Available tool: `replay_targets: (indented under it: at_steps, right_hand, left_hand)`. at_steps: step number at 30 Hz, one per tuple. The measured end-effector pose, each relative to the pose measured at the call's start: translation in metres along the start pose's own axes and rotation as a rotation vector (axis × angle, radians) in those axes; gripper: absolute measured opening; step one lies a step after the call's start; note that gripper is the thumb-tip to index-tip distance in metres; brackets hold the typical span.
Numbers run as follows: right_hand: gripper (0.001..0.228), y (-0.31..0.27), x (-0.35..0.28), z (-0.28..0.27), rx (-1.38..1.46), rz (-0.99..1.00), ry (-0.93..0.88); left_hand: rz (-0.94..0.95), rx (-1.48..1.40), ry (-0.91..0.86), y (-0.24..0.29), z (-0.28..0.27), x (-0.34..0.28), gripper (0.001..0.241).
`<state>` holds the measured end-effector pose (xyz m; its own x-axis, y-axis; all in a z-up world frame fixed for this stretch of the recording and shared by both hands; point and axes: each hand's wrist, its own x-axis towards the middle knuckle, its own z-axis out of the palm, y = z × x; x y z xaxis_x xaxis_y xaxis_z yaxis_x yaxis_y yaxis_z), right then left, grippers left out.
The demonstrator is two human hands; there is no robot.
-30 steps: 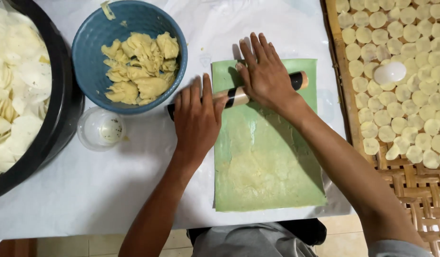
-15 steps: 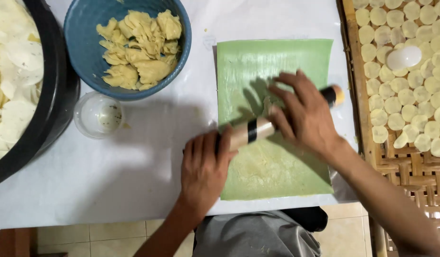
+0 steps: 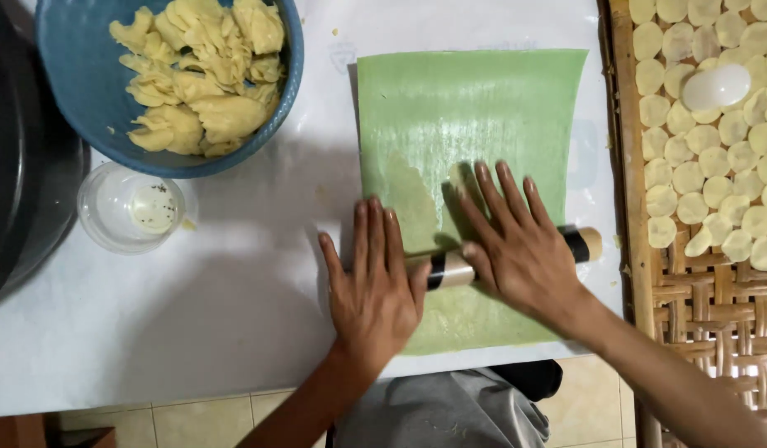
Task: Flatten portions of dough into thin disks using a rolling tool and place them on a drying rack.
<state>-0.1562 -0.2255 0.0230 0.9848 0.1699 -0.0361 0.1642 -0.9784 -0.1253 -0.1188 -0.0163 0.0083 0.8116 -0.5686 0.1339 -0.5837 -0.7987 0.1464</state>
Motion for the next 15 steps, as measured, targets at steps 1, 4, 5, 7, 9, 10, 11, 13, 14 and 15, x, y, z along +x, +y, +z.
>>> replay_targets:
  at_steps: [1,4,5,7,9,10,11,13,14,15]
  right_hand:
    - [0.068,0.007,0.015,-0.003,0.001,0.003,-0.003]
    - [0.064,0.02,0.049,-0.01,0.13,0.057,-0.003]
    - [0.062,0.022,0.054,-0.011,0.141,0.057,0.056]
    - [0.06,0.018,0.051,-0.013,0.148,0.053,0.123]
    - [0.064,0.008,0.032,-0.011,0.144,0.06,0.1]
    - [0.064,0.004,0.02,-0.007,0.149,0.067,0.098]
    - [0.066,-0.001,0.006,-0.002,0.048,0.032,0.119]
    - [0.069,-0.003,-0.006,0.005,-0.05,-0.002,0.131]
    - [0.069,-0.001,-0.005,0.006,-0.047,-0.002,0.12]
    - [0.069,-0.001,-0.005,0.008,-0.039,-0.006,0.107]
  left_hand:
    - [0.002,-0.002,-0.004,-0.007,0.0,0.019,0.073]
    - [-0.003,0.022,-0.135,-0.024,-0.001,0.064,0.074]
    - [-0.017,-0.016,-0.123,-0.027,-0.001,0.072,0.074]
    - [-0.031,-0.049,-0.1,-0.026,-0.005,0.07,0.075]
    - [0.028,0.038,-0.072,-0.017,-0.011,0.046,0.081]
    - [0.033,0.039,-0.078,-0.013,-0.008,0.03,0.081]
    - [0.055,0.011,-0.038,-0.007,-0.006,0.011,0.075]
    - [0.075,-0.022,-0.005,-0.003,-0.001,-0.007,0.07]
    - [0.077,-0.034,0.002,-0.003,0.0,-0.007,0.07]
    - [0.075,-0.041,0.005,-0.003,0.001,-0.01,0.069]
